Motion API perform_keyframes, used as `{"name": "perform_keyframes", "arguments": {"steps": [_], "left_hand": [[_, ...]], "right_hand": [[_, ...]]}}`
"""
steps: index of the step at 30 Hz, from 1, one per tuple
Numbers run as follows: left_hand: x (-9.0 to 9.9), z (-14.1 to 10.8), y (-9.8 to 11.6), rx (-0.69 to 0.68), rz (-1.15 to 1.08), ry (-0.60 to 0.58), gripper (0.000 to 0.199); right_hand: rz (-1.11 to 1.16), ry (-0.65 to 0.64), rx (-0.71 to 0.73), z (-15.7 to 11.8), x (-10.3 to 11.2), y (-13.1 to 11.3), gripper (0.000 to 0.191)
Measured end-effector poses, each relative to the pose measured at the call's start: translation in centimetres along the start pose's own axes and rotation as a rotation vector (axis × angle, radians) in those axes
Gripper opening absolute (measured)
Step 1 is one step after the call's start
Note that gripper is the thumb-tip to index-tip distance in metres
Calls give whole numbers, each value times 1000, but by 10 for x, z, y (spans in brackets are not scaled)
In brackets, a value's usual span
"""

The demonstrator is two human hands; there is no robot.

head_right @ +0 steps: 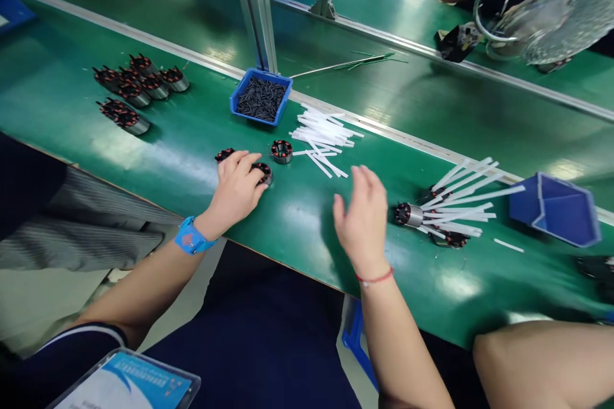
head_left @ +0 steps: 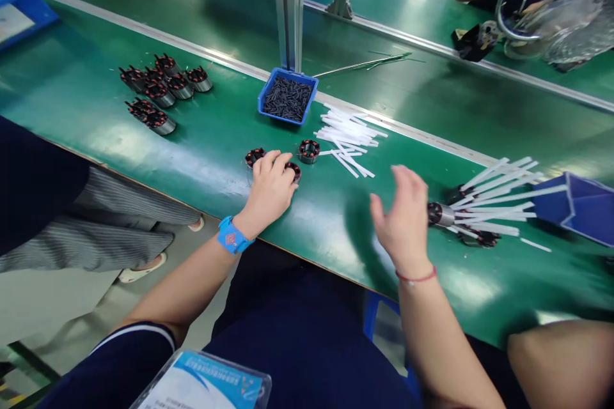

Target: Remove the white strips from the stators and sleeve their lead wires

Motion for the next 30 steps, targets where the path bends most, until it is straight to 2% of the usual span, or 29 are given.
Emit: {"name": "perform_keyframes", "arguments": {"steps": [2, 4, 7, 9, 12, 15, 18, 20, 22, 27, 30], "left_hand": [[-5, -10, 18, -43, -139, -34, 7], [-9, -23, 33, -41, -319, -57, 7], [-12, -45, 36, 94, -554, -21, 8], [-14, -56, 31, 194, -641, 0, 11], [-12, -65, 19, 272, -570, 29, 16], [-13, -69, 7, 327, -563, 22, 19], [-20, -70, 2, 366, -644, -17, 19], [-21, -71, 2, 369, -650, -30, 19], [-22, -74, 2, 373, -645, -36, 20], [-21, -80, 1, 375, -646, -17, 24], [-23, -82, -1, 390, -681, -24, 27]], "right_hand": [[-23, -155, 9, 20, -39, -10, 41], [-112, -277, -41, 37, -76, -8, 31], [-189, -343, -128, 54, -104, 2, 20], [-132, -344, -157, 56, -104, 5, 16], [139, -432, -220, 39, -96, 10, 11], [484, -643, -294, -1, -91, 13, 18], [624, -804, -367, -46, -87, 14, 24], [605, -816, -381, -65, -84, 13, 25], [570, -786, -363, -71, -83, 7, 25], [618, -781, -395, -68, -97, -9, 26], [651, -783, -472, -64, -101, -6, 27]]}}
Point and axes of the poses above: each hand's wrist, its own z-axis towards the middle knuckle, its own x-axis out of the back of the hand, y = z × x, the point moved 10 cm from there along z, towards the middle knuckle, and after that the axes turned 11 degrees about -x, right-handed, at the moved point
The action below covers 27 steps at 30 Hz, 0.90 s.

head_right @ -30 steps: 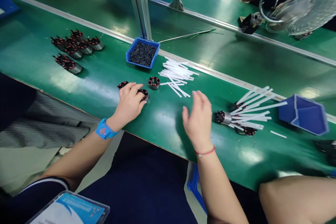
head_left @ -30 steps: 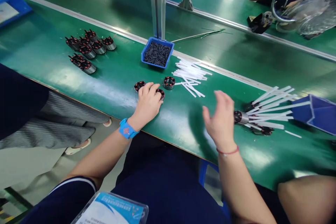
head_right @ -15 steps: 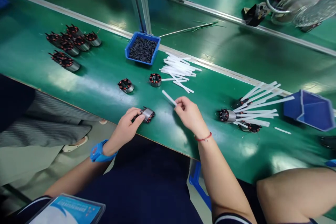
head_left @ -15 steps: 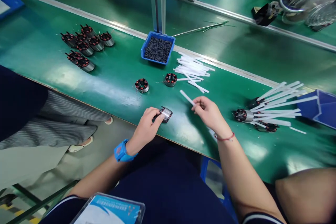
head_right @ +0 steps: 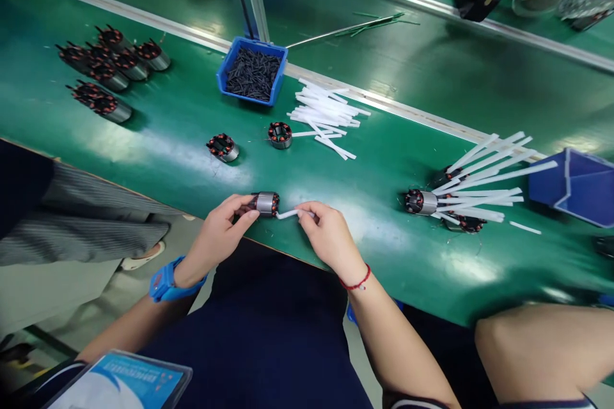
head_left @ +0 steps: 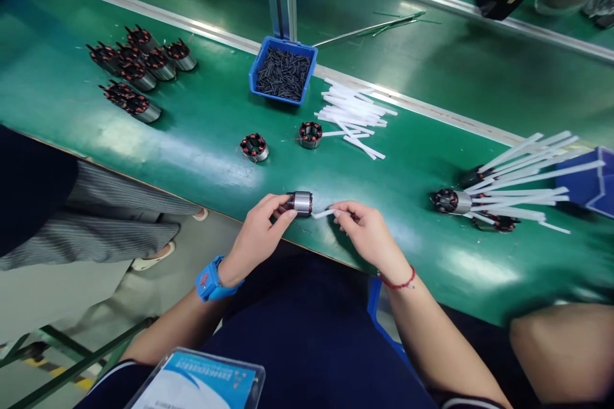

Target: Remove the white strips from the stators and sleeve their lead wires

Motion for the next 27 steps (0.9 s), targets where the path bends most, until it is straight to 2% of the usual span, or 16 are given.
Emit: {"name": "perform_keyframes", "arguments": {"steps": [4, 6, 10, 13, 21, 27], "left_hand": [[0, -1, -1, 14, -23, -17, 26], [1, -1, 0, 9, -28, -19, 25], [1, -2, 1, -7, -25, -10, 25], [0, -2, 3, -25, -29, -24, 25], [-1, -3, 13, -119, -35, -133, 27], [-1, -2, 9, -83, -10, -57, 19]], "right_hand": [[61, 71, -65, 0, 18, 6, 26], [70, 62, -82, 0, 21, 7, 26], [-39, -39, -51, 2, 10, 0, 24], [-88, -67, -7, 7, 1, -8, 23], [126, -181, 32, 12, -30, -17, 26], [177, -185, -8, 14, -34, -17, 25]]}}
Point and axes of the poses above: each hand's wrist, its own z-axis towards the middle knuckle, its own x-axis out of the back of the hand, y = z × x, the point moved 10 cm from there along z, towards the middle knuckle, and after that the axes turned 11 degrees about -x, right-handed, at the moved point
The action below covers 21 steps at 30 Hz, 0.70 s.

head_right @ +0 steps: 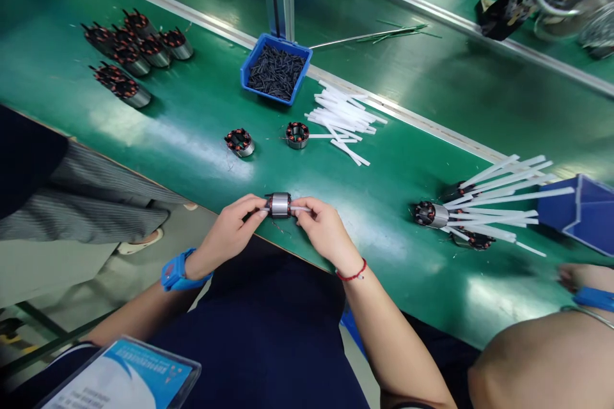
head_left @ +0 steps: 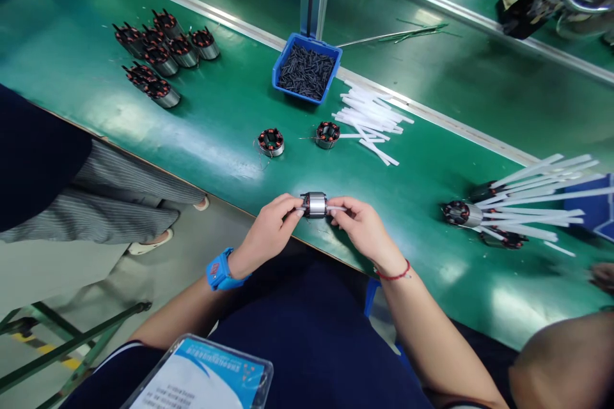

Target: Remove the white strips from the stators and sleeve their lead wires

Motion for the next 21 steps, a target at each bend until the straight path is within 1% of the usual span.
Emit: {"name": "perform_keyframes", "arguments": {"steps": [4, 6, 9, 11, 14, 16, 21], "left_hand": [[0, -2, 1, -4, 14, 66, 16], [0, -3, 1, -9, 10, 91, 15], [0, -4, 1, -10, -7, 114, 14], [-1, -4, 2, -11, -18, 117, 13], [-1, -4, 3, -11, -19, 124, 12], [0, -3, 3, -5, -13, 136, 12], [-1, -1, 5, 16, -36, 133, 13]], "right_hand": [[7, -131, -102, 4, -7, -2, 25], [53, -209, -165, 5, -11, -1, 26], [160, -304, -265, 8, -14, 3, 17], [185, -337, -301, 10, -16, 6, 13], [163, -356, -296, 12, -17, 5, 9], [151, -346, -286, 12, -18, 5, 7], [91, -246, -227, 7, -16, 3, 3]]}}
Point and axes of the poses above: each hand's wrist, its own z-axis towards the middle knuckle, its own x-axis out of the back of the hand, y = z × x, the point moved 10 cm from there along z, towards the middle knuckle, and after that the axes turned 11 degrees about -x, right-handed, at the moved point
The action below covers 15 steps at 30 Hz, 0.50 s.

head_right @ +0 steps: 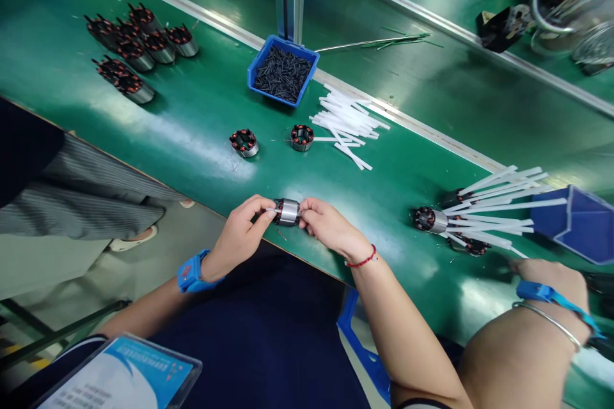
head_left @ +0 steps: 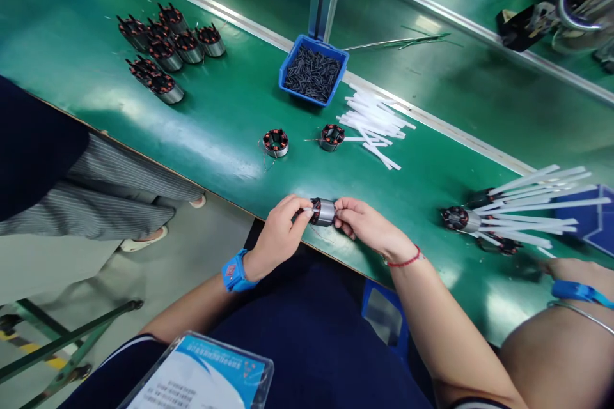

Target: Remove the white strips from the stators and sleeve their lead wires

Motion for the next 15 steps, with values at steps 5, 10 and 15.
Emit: {"name": "perform_keyframes", "arguments": {"steps": [5, 10, 15], "left_hand": [[-2, -2, 9, -12, -41, -8, 14], [-4, -3, 17, -22, -82, -30, 16], [-7, -4, 19, -4, -134, -31, 19]], "right_hand": [[215, -17, -47, -9, -5, 11, 7], [228, -75, 43, -21, -11, 8, 27], [241, 32, 94, -25, -5, 15, 32]]}}
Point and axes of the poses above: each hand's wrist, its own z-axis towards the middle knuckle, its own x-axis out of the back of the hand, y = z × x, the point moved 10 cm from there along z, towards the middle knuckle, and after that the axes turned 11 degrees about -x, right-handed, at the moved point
